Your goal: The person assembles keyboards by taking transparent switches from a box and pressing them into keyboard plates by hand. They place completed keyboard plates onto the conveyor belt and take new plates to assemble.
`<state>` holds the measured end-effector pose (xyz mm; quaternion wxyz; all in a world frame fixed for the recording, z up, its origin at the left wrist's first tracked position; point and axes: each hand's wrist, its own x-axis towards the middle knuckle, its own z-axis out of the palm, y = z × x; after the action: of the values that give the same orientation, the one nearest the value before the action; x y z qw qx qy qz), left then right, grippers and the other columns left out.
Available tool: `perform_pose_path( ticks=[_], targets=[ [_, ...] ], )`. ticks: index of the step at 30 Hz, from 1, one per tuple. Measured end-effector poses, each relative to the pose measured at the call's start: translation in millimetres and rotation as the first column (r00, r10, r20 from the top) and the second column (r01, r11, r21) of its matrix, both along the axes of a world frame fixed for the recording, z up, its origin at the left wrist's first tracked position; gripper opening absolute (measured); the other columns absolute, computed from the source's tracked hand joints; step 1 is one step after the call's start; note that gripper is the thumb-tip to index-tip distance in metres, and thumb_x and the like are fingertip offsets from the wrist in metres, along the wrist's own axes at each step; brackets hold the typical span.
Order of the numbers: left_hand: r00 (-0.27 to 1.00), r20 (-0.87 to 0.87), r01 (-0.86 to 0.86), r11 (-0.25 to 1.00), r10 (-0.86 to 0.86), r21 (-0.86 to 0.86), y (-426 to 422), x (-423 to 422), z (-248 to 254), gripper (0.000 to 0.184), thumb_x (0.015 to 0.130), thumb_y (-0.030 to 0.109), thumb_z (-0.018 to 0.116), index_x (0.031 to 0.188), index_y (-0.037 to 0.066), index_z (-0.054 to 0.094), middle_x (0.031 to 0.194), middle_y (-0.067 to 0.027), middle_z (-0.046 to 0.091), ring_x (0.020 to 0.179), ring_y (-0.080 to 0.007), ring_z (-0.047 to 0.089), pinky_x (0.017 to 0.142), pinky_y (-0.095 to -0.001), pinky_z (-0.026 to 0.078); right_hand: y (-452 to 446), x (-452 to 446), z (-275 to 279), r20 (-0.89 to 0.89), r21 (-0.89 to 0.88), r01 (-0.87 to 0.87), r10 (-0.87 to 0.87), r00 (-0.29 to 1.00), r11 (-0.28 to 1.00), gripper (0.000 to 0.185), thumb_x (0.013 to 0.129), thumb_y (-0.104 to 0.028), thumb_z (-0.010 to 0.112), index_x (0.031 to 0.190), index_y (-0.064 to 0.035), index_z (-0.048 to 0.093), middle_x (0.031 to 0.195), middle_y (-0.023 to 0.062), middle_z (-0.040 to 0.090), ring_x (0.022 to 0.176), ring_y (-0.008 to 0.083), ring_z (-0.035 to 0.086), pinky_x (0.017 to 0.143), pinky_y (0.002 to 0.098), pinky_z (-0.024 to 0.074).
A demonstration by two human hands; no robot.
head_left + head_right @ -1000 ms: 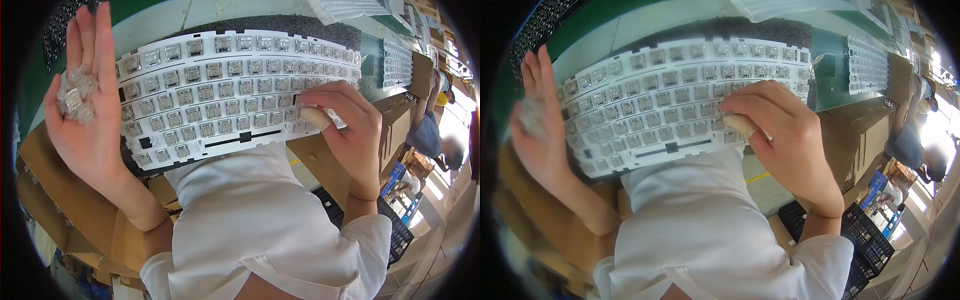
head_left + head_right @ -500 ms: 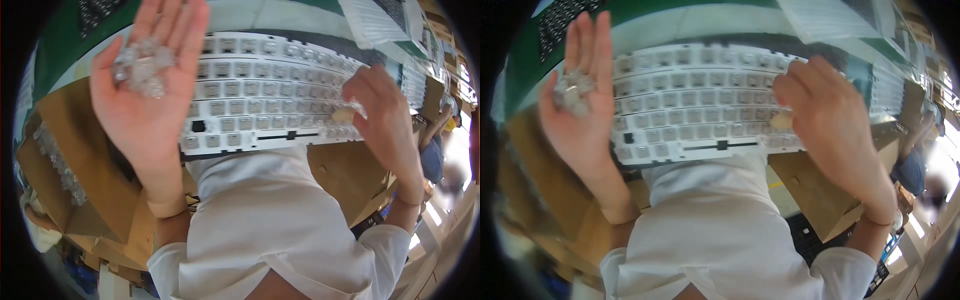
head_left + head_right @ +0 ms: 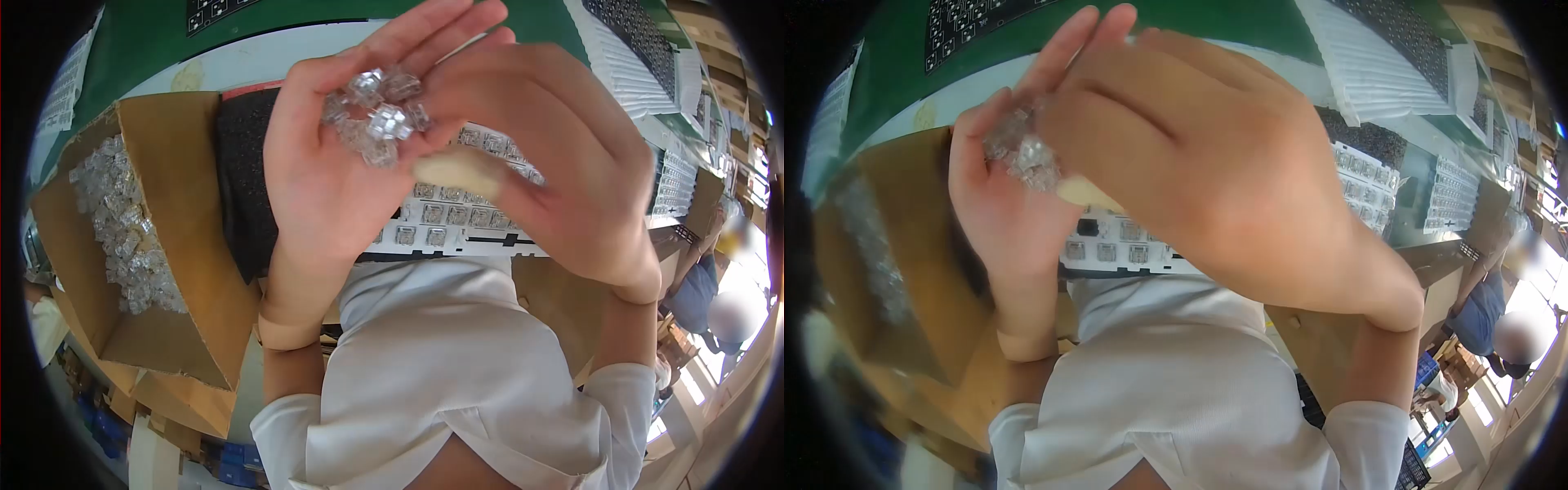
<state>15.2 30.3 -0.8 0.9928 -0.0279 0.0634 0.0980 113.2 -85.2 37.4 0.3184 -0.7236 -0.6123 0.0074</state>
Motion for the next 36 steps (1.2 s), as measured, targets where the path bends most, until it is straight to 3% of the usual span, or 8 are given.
perform_pose_path(
  ticks=[4, 6, 11, 14, 16, 21, 30, 36],
  targets=[
    [0.999, -0.042, 0.012, 1.000, -0.011, 0.019, 2, -2, 4, 0.062, 0.087, 0.023, 0.033, 0.137, -0.008, 0.017, 0.145, -0.0199, 0.018, 0.136, -0.0292, 0.016, 0.108, -0.0365, 0.019, 11, -4, 3, -0.093, -0.087, -0.024, 0.016, 0.995, 0.996, 0.022, 0.067, -0.007, 0.071, 0.086, 0.0017, 0.064, 0.087, 0.0096, 0.060, 0.073, 0.0202, 0.058, 0.060, 0.0291, 0.0468],
    [0.999, -0.049, 0.020, 0.987, -0.013, 0.162, 3, -2, -3, 0.064, 0.085, 0.027, 0.036, 0.136, -0.009, 0.020, 0.143, -0.0220, 0.021, 0.135, -0.0323, 0.016, 0.110, -0.0386, 0.017, 1, 0, 2, -0.305, -0.089, -0.023, -0.005, 0.952, 0.996, 0.019, 0.070, -0.004, 0.069, 0.087, 0.0028, 0.064, 0.092, 0.0111, 0.058, 0.076, 0.0198, 0.058, 0.062, 0.0292, 0.0478],
    [0.987, -0.097, -0.121, 0.988, 0.130, 0.095, 3, -1, -1, 0.062, 0.086, 0.027, 0.036, 0.135, -0.008, 0.022, 0.144, -0.0205, 0.021, 0.136, -0.0321, 0.014, 0.112, -0.0394, 0.014, -36, -12, 7, -0.806, -0.143, 0.247, -0.257, 0.532, 0.958, 0.015, 0.074, -0.003, 0.067, 0.086, 0.0052, 0.063, 0.102, 0.0156, 0.052, 0.087, 0.0211, 0.056, 0.070, 0.0290, 0.0482],
    [0.989, -0.023, -0.143, 0.977, 0.149, 0.159, 2, -2, -14, 0.060, 0.087, 0.026, 0.035, 0.136, -0.007, 0.022, 0.145, -0.0184, 0.020, 0.136, -0.0308, 0.012, 0.113, -0.0393, 0.013, -65, -23, 0, -0.755, -0.231, 0.411, -0.429, 0.496, 0.882, 0.018, 0.071, -0.001, 0.068, 0.089, 0.0002, 0.065, 0.092, 0.0101, 0.058, 0.083, 0.0190, 0.060, 0.068, 0.0256, 0.0475],
    [0.986, -0.005, -0.159, 0.953, 0.166, 0.256, 0, -2, -20, 0.059, 0.088, 0.025, 0.034, 0.136, -0.007, 0.022, 0.145, -0.0176, 0.019, 0.137, -0.0303, 0.011, 0.113, -0.0391, 0.013, -83, -27, 9, -0.586, -0.370, 0.309, -0.479, 0.654, 0.876, 0.016, 0.070, 0.000, 0.068, 0.086, 0.0006, 0.065, 0.090, 0.0086, 0.058, 0.082, 0.0181, 0.059, 0.068, 0.0257, 0.0476],
    [0.980, -0.044, -0.189, 0.978, 0.193, 0.092, -2, -1, -9, 0.058, 0.089, 0.026, 0.033, 0.136, -0.006, 0.022, 0.145, -0.0173, 0.019, 0.137, -0.0294, 0.009, 0.113, -0.0386, 0.013, -100, -56, 12, -0.447, -0.487, 0.277, -0.508, 0.736, 0.828, 0.020, 0.066, 0.003, 0.069, 0.085, -0.0005, 0.065, 0.085, 0.0071, 0.058, 0.077, 0.0197, 0.058, 0.064, 0.0273, 0.0474],
    [0.981, -0.030, -0.194, 0.981, 0.193, -0.016, -17, -7, -3, 0.059, 0.088, 0.025, 0.033, 0.136, -0.007, 0.021, 0.145, -0.0181, 0.020, 0.136, -0.0290, 0.013, 0.111, -0.0380, 0.016, -107, -64, -10, -0.108, -0.353, 0.192, -0.244, 0.964, 0.916, 0.030, 0.058, 0.006, 0.063, 0.087, 0.0028, 0.062, 0.085, 0.0103, 0.058, 0.075, 0.0248, 0.057, 0.061, 0.0321, 0.0493],
    [0.988, 0.013, -0.155, 0.988, 0.155, -0.023, 9, -12, -10, 0.059, 0.088, 0.025, 0.033, 0.137, -0.007, 0.021, 0.145, -0.0186, 0.020, 0.135, -0.0287, 0.016, 0.110, -0.0375, 0.017, -86, -50, 14, -0.014, -0.596, 0.060, -0.085, 0.996, 0.801, 0.019, 0.062, -0.004, 0.061, 0.081, -0.0026, 0.059, 0.082, 0.0062, 0.053, 0.074, 0.0223, 0.055, 0.057, 0.0314, 0.0478]
  ],
)
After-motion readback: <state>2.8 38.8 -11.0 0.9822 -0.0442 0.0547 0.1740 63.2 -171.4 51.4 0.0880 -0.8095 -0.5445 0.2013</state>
